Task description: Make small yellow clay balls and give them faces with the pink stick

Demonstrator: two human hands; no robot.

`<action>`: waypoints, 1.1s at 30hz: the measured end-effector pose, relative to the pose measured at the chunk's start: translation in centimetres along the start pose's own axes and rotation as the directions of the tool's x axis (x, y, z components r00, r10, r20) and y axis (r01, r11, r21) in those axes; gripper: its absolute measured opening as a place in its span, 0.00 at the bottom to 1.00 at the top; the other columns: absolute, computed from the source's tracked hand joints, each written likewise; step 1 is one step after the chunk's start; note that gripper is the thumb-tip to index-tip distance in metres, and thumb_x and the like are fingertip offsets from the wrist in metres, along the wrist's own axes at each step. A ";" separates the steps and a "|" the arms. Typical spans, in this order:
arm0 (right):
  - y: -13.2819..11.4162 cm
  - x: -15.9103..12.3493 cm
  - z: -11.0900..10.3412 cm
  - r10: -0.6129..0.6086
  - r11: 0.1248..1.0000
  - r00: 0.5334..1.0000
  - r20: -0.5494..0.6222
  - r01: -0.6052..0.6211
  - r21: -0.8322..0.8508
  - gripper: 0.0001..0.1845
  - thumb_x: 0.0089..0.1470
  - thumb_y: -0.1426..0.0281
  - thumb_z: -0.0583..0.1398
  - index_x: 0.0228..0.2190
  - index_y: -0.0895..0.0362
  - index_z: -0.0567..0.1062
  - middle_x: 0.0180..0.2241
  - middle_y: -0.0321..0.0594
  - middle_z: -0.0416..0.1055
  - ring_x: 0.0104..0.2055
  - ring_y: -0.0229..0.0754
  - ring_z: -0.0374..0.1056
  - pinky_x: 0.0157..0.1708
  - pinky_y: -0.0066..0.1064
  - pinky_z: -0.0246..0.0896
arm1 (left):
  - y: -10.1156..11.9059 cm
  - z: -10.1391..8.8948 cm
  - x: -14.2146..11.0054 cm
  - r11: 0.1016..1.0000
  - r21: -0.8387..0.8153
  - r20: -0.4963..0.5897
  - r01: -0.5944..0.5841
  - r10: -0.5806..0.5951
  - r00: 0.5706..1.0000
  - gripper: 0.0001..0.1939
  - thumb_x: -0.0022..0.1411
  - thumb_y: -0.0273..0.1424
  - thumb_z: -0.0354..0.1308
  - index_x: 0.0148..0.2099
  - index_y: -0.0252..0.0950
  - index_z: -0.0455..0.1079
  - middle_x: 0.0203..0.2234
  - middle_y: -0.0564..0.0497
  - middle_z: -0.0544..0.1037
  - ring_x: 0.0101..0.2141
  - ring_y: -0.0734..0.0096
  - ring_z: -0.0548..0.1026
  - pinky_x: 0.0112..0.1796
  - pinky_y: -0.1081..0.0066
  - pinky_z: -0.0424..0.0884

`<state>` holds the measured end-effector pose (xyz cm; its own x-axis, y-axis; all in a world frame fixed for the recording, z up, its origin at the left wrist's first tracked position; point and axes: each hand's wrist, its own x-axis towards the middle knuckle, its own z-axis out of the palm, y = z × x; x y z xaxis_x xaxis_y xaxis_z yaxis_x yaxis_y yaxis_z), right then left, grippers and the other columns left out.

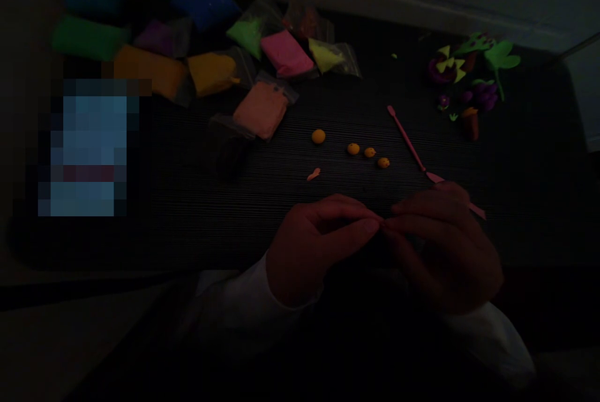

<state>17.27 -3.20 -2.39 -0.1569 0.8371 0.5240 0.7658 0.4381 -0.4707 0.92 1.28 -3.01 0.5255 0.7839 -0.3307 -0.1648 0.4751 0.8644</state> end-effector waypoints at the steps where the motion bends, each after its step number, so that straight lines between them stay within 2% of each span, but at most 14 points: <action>1: 0.1 0.0 0.0 -0.015 1.000 1.000 0.000 0.015 -0.014 0.13 0.41 0.77 0.63 0.32 0.54 0.71 0.32 0.37 0.73 0.34 0.43 0.69 0.42 0.46 0.56 | 0.1 0.0 -0.1 1.000 0.009 -0.006 -0.002 0.002 1.000 0.04 0.53 0.27 0.59 0.29 0.39 0.76 0.29 0.56 0.75 0.34 0.78 0.72 0.37 0.80 0.66; 7: 0.0 0.0 0.1 -0.025 0.991 0.999 -0.021 0.022 -0.135 0.11 0.42 0.74 0.63 0.32 0.54 0.72 0.31 0.35 0.73 0.34 0.41 0.69 0.45 0.46 0.55 | 0.9 0.0 -0.6 0.978 0.203 -0.021 -0.048 0.054 0.998 0.07 0.54 0.26 0.58 0.34 0.40 0.76 0.32 0.56 0.76 0.34 0.79 0.72 0.36 0.81 0.67; 13: 0.0 -0.1 0.2 -0.023 0.989 0.999 -0.037 0.017 -0.150 0.10 0.41 0.75 0.64 0.30 0.55 0.72 0.31 0.36 0.74 0.33 0.41 0.69 0.44 0.47 0.55 | 0.9 0.0 -0.8 0.924 0.368 -0.006 -0.106 0.117 0.993 0.08 0.55 0.28 0.56 0.37 0.39 0.75 0.34 0.54 0.76 0.35 0.75 0.73 0.33 0.78 0.69; 15: 0.0 0.0 0.2 -0.016 0.991 0.998 -0.054 0.008 -0.133 0.10 0.41 0.76 0.63 0.30 0.55 0.72 0.30 0.36 0.73 0.34 0.41 0.69 0.44 0.47 0.56 | 0.9 -0.2 -0.7 0.878 0.454 -0.008 -0.154 0.177 0.984 0.08 0.56 0.29 0.56 0.39 0.39 0.73 0.34 0.54 0.75 0.35 0.74 0.73 0.32 0.76 0.69; 17: 0.1 0.0 0.2 0.000 0.994 0.998 -0.066 -0.007 -0.108 0.10 0.41 0.77 0.63 0.29 0.56 0.71 0.30 0.37 0.73 0.34 0.42 0.68 0.43 0.48 0.56 | 1.0 -0.5 -0.4 0.769 0.600 -0.017 -0.222 0.289 0.957 0.10 0.55 0.29 0.56 0.41 0.38 0.72 0.35 0.53 0.75 0.35 0.73 0.73 0.34 0.74 0.69; 18: 0.2 0.0 0.3 0.007 0.995 0.998 -0.070 -0.014 -0.098 0.10 0.41 0.78 0.63 0.29 0.56 0.72 0.30 0.37 0.73 0.34 0.42 0.68 0.43 0.48 0.56 | 1.1 -0.7 -0.1 0.682 0.686 -0.020 -0.252 0.364 0.931 0.10 0.55 0.29 0.56 0.41 0.37 0.71 0.35 0.52 0.75 0.36 0.72 0.72 0.36 0.73 0.69; 20: 0.3 0.0 0.4 0.023 0.997 0.997 -0.078 -0.029 -0.078 0.10 0.41 0.78 0.62 0.30 0.57 0.72 0.30 0.38 0.73 0.34 0.42 0.68 0.43 0.49 0.57 | 1.4 -1.2 0.8 0.464 0.840 0.004 -0.283 0.515 0.857 0.11 0.54 0.28 0.57 0.41 0.35 0.71 0.36 0.50 0.75 0.39 0.69 0.71 0.42 0.69 0.67; 22: 0.5 0.0 0.5 0.040 0.997 0.994 -0.100 -0.045 -0.055 0.09 0.42 0.79 0.62 0.29 0.57 0.71 0.30 0.38 0.73 0.33 0.41 0.68 0.42 0.49 0.57 | 1.7 -1.5 2.0 0.257 0.926 0.064 -0.278 0.616 0.785 0.12 0.54 0.29 0.56 0.42 0.33 0.71 0.38 0.48 0.75 0.42 0.66 0.69 0.46 0.64 0.64; 23: 0.5 -0.1 0.6 0.049 0.998 0.992 -0.116 -0.054 -0.044 0.09 0.42 0.79 0.62 0.29 0.57 0.71 0.29 0.38 0.72 0.33 0.41 0.68 0.42 0.49 0.57 | 1.8 -1.5 2.7 0.180 0.951 0.087 -0.253 0.626 0.775 0.13 0.54 0.30 0.56 0.43 0.33 0.71 0.39 0.47 0.74 0.43 0.63 0.68 0.48 0.61 0.62; 25: 0.7 -0.1 0.8 0.063 0.997 0.989 -0.134 -0.067 -0.023 0.09 0.42 0.80 0.61 0.29 0.57 0.71 0.29 0.38 0.72 0.33 0.41 0.68 0.42 0.49 0.57 | 2.0 -1.4 3.9 0.081 0.980 0.101 -0.181 0.582 0.807 0.15 0.54 0.31 0.56 0.45 0.34 0.70 0.43 0.46 0.73 0.46 0.57 0.66 0.48 0.56 0.59; 27: 0.9 -0.2 0.8 0.068 0.998 0.988 -0.140 -0.069 -0.004 0.09 0.42 0.80 0.61 0.29 0.58 0.71 0.29 0.39 0.72 0.33 0.42 0.68 0.42 0.49 0.57 | 2.1 -1.0 4.8 0.023 0.991 0.096 -0.130 0.546 0.832 0.16 0.53 0.32 0.57 0.45 0.35 0.70 0.45 0.47 0.72 0.48 0.53 0.63 0.47 0.53 0.58; 33: 1.4 -0.3 0.7 0.093 0.995 0.989 -0.116 -0.087 0.058 0.09 0.43 0.80 0.61 0.30 0.58 0.71 0.30 0.39 0.71 0.33 0.41 0.67 0.42 0.50 0.56 | 1.9 -0.5 6.3 -0.034 0.997 0.076 -0.068 0.535 0.841 0.12 0.54 0.34 0.56 0.40 0.36 0.71 0.44 0.48 0.72 0.48 0.52 0.62 0.47 0.51 0.55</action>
<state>17.94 -2.65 -3.69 -0.0112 0.8306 0.5568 0.7391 0.3819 -0.5548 3.45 7.34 -3.64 0.4171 0.8835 0.2131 0.8018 -0.4682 0.3714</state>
